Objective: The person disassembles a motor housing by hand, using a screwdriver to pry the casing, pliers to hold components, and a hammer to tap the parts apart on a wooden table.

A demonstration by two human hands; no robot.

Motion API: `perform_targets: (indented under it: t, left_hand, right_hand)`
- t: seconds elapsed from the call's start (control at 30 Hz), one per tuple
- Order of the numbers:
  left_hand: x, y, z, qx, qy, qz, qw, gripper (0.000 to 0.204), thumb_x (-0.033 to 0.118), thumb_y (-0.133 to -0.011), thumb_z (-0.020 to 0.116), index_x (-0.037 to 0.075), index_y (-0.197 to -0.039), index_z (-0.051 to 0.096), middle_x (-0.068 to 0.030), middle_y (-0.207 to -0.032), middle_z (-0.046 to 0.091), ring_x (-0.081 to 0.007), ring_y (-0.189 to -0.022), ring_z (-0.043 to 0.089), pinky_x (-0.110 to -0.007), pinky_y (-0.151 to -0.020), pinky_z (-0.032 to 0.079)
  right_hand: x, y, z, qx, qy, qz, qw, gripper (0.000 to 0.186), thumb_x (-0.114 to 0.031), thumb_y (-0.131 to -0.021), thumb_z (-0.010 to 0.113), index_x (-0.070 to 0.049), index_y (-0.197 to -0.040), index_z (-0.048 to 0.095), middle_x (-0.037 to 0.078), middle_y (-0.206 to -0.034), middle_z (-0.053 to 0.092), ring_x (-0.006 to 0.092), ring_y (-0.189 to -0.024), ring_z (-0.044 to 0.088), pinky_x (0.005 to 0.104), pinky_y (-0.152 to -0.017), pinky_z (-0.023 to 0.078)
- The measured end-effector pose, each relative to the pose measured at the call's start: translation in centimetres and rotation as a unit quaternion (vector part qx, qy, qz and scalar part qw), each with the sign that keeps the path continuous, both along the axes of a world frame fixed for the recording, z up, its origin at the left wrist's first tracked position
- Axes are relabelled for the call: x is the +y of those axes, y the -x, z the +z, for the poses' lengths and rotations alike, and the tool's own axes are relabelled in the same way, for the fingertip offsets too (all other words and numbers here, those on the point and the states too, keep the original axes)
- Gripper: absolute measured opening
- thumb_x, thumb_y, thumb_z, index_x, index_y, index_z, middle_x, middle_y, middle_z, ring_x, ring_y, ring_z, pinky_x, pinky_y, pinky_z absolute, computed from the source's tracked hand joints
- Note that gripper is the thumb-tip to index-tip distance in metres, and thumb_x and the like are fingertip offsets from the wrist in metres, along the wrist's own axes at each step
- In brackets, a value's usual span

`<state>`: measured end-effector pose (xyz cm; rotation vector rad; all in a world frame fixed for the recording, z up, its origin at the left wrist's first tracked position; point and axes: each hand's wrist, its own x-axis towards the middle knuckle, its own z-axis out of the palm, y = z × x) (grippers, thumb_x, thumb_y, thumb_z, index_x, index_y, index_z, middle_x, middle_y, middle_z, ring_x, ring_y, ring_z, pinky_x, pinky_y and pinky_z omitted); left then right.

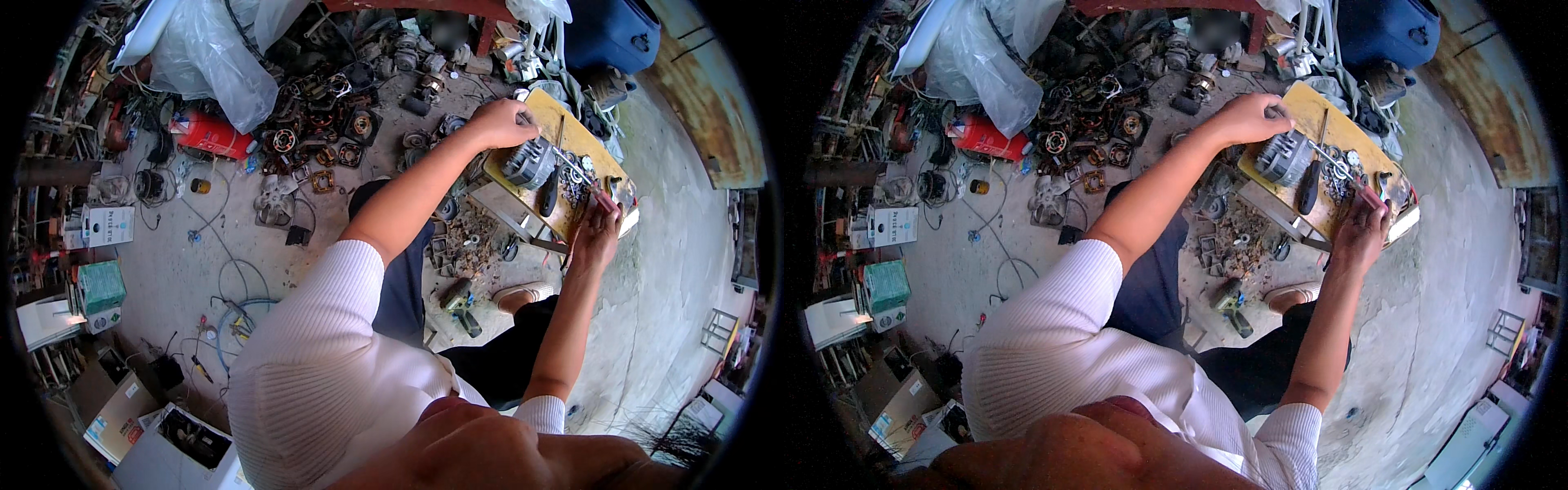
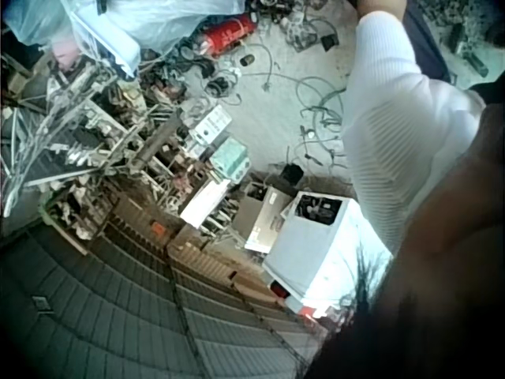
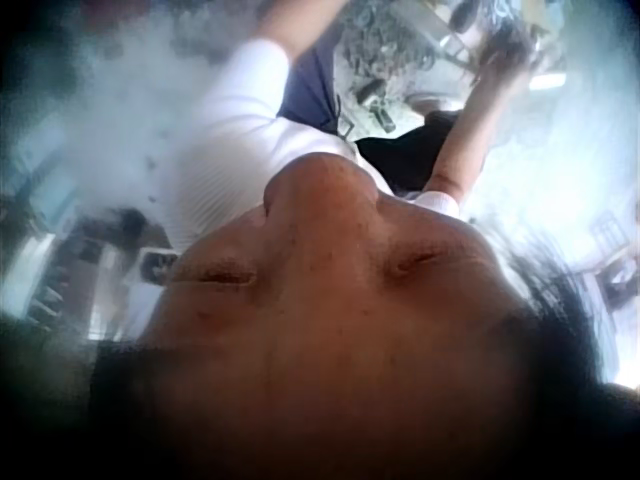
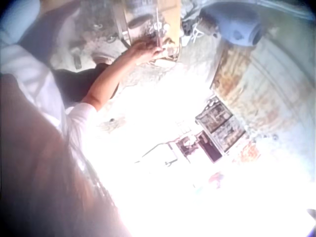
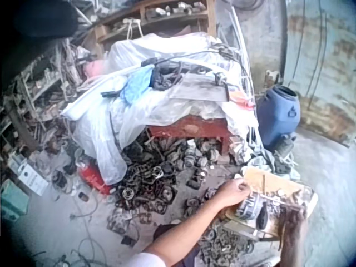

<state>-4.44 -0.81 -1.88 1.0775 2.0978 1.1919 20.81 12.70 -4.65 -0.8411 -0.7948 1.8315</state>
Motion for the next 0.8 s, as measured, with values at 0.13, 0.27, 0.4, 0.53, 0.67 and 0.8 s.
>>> perform_targets:
  t: [0.13,0.27,0.4,0.53,0.67,0.8]
  left_hand:
    - [-0.3,0.4,-0.9,-0.001,-0.020,-0.002,1.000,0.036,0.038,-0.082,0.069,0.009,-0.102,0.071,-0.0110,-0.097,0.072,-0.0267,-0.090,0.068,-0.034,-0.082,0.051]
    - [0.5,-0.7,-0.3,0.045,0.008,0.062,0.997,0.033,0.034,-0.082,0.070,0.009,-0.102,0.072,-0.0103,-0.097,0.072,-0.0243,-0.091,0.068,-0.034,-0.082,0.051]
    - [0.2,-0.6,0.1,0.017,0.003,0.043,0.999,0.034,0.036,-0.082,0.071,0.009,-0.102,0.072,-0.0125,-0.098,0.072,-0.0261,-0.092,0.068,-0.036,-0.082,0.051]
    - [-0.6,0.6,-0.6,-0.024,-0.039,-0.020,0.999,0.038,0.041,-0.082,0.070,0.009,-0.103,0.072,-0.0158,-0.100,0.071,-0.0296,-0.096,0.068,-0.037,-0.084,0.051]
    - [-0.6,0.1,0.1,0.001,-0.008,0.010,1.000,0.038,0.042,-0.082,0.070,0.010,-0.103,0.072,-0.0166,-0.102,0.071,-0.0301,-0.097,0.068,-0.037,-0.085,0.051]
    - [-0.2,-0.8,0.4,0.051,0.020,0.057,0.997,0.037,0.042,-0.082,0.070,0.011,-0.103,0.073,-0.0165,-0.101,0.071,-0.0304,-0.097,0.068,-0.037,-0.084,0.051]
  right_hand:
    - [-2.0,1.1,2.4,-0.013,0.009,-0.026,1.000,0.043,-0.022,-0.103,0.048,-0.013,-0.144,0.037,0.015,-0.132,0.052,0.0265,-0.119,0.054,0.0399,-0.099,0.047]
    - [-0.4,0.2,0.2,-0.014,-0.016,-0.013,1.000,0.045,-0.024,-0.102,0.051,-0.014,-0.143,0.038,0.013,-0.133,0.052,0.0258,-0.118,0.054,0.0386,-0.096,0.046]
    - [0.8,-0.3,-1.2,-0.005,0.001,-0.003,1.000,0.044,-0.023,-0.102,0.052,-0.016,-0.143,0.039,0.011,-0.134,0.052,0.0248,-0.119,0.054,0.0380,-0.095,0.045]
    - [-1.4,0.8,1.8,-0.015,0.017,-0.022,0.999,0.044,-0.020,-0.102,0.050,-0.015,-0.144,0.037,0.011,-0.136,0.050,0.0245,-0.119,0.054,0.0383,-0.096,0.045]
    - [-0.9,0.4,0.7,-0.013,-0.007,-0.016,1.000,0.042,-0.020,-0.103,0.050,-0.013,-0.142,0.038,0.010,-0.134,0.051,0.0245,-0.119,0.054,0.0378,-0.095,0.046]
    - [1.0,-0.4,-1.6,0.010,0.012,0.009,1.000,0.040,-0.020,-0.103,0.050,-0.014,-0.140,0.039,0.009,-0.131,0.053,0.0240,-0.118,0.054,0.0362,-0.091,0.048]
